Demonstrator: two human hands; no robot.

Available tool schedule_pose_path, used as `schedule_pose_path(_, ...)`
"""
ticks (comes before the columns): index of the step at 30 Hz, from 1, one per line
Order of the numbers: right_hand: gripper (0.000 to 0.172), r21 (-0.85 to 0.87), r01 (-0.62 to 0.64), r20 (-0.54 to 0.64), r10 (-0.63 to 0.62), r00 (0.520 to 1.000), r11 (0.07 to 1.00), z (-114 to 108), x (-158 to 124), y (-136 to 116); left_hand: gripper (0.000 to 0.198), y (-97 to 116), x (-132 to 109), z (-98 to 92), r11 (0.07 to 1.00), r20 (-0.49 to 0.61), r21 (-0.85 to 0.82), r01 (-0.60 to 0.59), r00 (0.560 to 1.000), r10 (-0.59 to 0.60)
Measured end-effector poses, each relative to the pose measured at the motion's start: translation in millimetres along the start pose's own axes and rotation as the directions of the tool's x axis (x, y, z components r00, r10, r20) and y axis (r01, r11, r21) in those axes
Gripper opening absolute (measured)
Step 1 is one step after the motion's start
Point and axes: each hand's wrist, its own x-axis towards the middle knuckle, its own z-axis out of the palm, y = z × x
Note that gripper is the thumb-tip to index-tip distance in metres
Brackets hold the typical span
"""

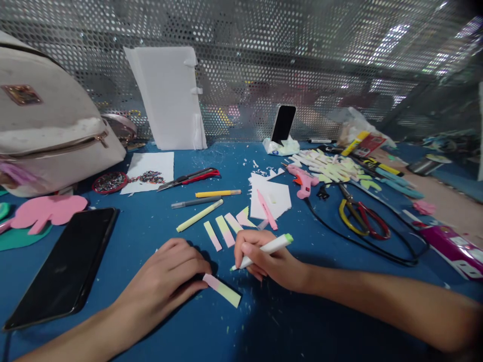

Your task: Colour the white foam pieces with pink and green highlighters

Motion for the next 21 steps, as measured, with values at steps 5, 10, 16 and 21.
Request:
schedule_pose_path(5,0.042,-0.006,0.002,0.003,-0.002,1.000,1.000,0.3,0.2,0.1,0.013,-2.2,-0.1,1.0,1.000,0.007,0.007,-0.012,1.000,0.012)
schedule_pose_path(10,0.041,-0.018,-0.014,0.005,0.014,1.000,1.000,-1.0,-0.6,3.1,0.016,-2.5,-0.4,1.1,1.000,0.003,0.013,-0.008,1.000,0.008)
schedule_pose_path(16,0.039,-0.014,0.001,0.014,-0.001,1.000,1.000,-1.0,0.6,1.8,0.016,-0.1,0.5,-1.3,1.000,0.009,0.008,0.002,1.000,-0.002)
schedule_pose_path(21,0.040,-0.025,-0.003,0.014,0.003,1.000,1.000,0.2,1.4,0.7,0.012,-0.8,-1.1,0.7,1.000,0.000,0.022,-0.001,1.000,0.001)
